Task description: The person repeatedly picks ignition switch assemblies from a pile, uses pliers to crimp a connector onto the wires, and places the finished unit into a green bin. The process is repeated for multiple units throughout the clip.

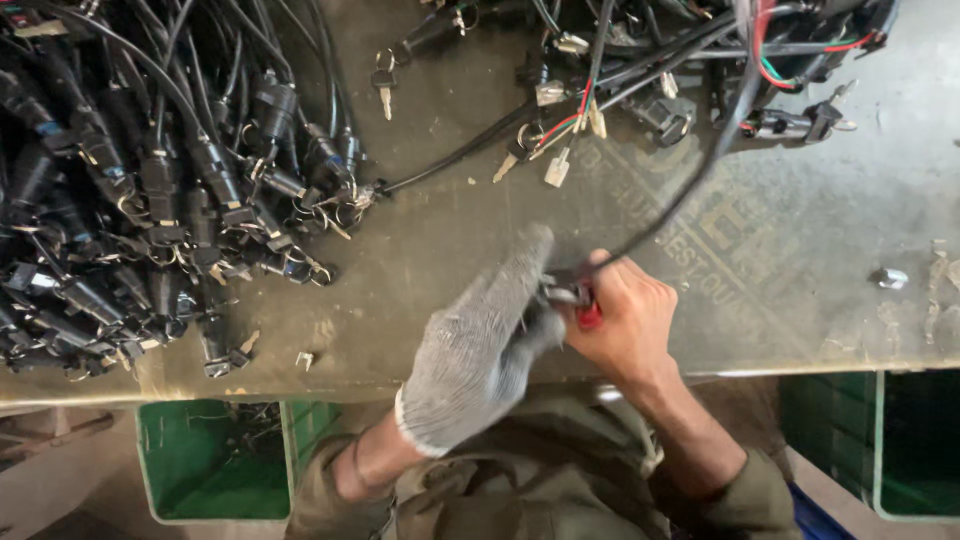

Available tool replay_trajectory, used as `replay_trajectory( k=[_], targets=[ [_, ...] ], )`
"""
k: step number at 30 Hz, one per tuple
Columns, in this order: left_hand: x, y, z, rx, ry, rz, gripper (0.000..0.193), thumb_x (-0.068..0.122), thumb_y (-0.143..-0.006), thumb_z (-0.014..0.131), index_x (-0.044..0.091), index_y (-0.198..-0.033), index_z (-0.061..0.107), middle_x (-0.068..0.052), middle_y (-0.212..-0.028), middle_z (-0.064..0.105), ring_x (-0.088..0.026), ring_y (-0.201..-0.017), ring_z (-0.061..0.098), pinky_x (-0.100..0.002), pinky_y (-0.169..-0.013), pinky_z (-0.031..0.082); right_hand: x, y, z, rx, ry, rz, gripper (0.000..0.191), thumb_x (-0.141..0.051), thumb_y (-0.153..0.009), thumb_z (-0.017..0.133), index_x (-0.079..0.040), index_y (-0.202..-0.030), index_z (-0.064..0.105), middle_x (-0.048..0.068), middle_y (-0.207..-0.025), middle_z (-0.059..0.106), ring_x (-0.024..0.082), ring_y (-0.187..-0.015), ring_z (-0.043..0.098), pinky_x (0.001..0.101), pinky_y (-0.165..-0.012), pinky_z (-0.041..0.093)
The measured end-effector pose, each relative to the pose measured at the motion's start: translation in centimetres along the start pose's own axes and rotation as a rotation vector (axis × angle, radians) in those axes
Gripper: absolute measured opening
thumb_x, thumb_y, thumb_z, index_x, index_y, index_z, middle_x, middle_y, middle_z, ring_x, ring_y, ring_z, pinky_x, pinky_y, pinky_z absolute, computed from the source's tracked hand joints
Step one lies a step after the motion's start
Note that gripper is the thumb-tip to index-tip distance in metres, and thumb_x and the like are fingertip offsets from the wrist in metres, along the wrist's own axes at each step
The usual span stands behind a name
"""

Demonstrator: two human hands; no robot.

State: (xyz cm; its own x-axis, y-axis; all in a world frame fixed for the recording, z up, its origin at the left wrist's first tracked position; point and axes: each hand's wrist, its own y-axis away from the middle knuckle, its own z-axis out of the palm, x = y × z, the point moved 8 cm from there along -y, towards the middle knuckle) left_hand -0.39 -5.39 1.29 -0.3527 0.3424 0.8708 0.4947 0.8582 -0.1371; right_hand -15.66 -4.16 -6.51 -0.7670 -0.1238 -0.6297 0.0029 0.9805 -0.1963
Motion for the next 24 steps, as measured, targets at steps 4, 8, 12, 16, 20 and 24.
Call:
replay_trajectory(
  k=[4, 8, 12, 16, 20, 24],
  targets=[
    [-0.9, 0.5, 1.4, -0.284, 0.463, -0.198, 0.063, 0.005, -0.095, 0.072, 0.006, -0.154, 0.048, -0.010, -0.099, 0.073, -0.025, -0.084, 0.071, -0.031, -0.084, 0.058, 0.1, -1.0, 0.7, -0.103, -0.295, -0.272, 0.033, -0.015, -0.062, 0.080, -0.005, -0.084, 0.056, 0.011, -0.083, 0.060, 0.033, -0.079, 0.062, 0.0416, -0.069, 0.049],
    [-1.6, 0.9, 1.7, -0.298, 0.595, -0.270, 0.064, 0.001, -0.096, 0.068, 0.009, -0.156, 0.050, -0.013, -0.098, 0.074, -0.032, -0.084, 0.067, -0.032, -0.085, 0.059, 0.1, -1.5, 0.7, -0.134, -0.390, -0.298, 0.039, -0.017, -0.060, 0.080, -0.003, -0.085, 0.053, 0.012, -0.080, 0.057, 0.033, -0.075, 0.061, 0.0400, -0.068, 0.049],
    [-0.4, 0.6, -0.6, 0.013, -0.003, 0.046, 0.056, 0.013, -0.095, 0.074, 0.008, -0.148, 0.052, -0.014, -0.112, 0.071, -0.034, -0.096, 0.072, -0.036, -0.082, 0.056, 0.0, -0.8, 1.1, -0.102, -0.129, -0.112, 0.035, -0.012, -0.062, 0.076, -0.003, -0.092, 0.059, 0.011, -0.080, 0.059, 0.034, -0.079, 0.061, 0.0410, -0.067, 0.047],
    [-0.8, 0.6, -0.5, 0.118, -0.324, 0.108, 0.055, 0.024, -0.099, 0.073, 0.009, -0.147, 0.053, -0.014, -0.112, 0.069, -0.037, -0.094, 0.069, -0.042, -0.078, 0.054, -0.2, -0.5, 0.1, 0.004, 0.139, -0.065, 0.036, -0.017, -0.068, 0.083, -0.007, -0.097, 0.063, 0.010, -0.087, 0.063, 0.034, -0.085, 0.064, 0.0437, -0.071, 0.049],
    [-0.9, 1.5, -4.5, 0.183, -0.756, -0.046, 0.060, 0.034, -0.094, 0.077, 0.009, -0.145, 0.056, -0.012, -0.107, 0.073, -0.029, -0.073, 0.066, -0.040, -0.064, 0.052, 0.0, -2.6, -3.2, 0.018, 0.410, -0.214, 0.074, -0.055, -0.058, 0.088, -0.006, -0.110, 0.069, 0.018, -0.096, 0.062, 0.040, -0.094, 0.059, 0.0493, -0.081, 0.050],
    [-2.1, 1.5, -14.0, 0.413, -0.591, -0.340, 0.045, 0.025, -0.096, 0.067, 0.014, -0.138, 0.052, -0.010, -0.105, 0.072, -0.023, -0.095, 0.069, -0.037, -0.087, 0.055, 2.7, -7.0, -9.0, 0.070, 0.315, -0.211, 0.061, -0.017, -0.087, 0.079, -0.006, -0.145, 0.063, 0.013, -0.138, 0.063, 0.035, -0.124, 0.058, 0.0478, -0.102, 0.047]
  ],
)
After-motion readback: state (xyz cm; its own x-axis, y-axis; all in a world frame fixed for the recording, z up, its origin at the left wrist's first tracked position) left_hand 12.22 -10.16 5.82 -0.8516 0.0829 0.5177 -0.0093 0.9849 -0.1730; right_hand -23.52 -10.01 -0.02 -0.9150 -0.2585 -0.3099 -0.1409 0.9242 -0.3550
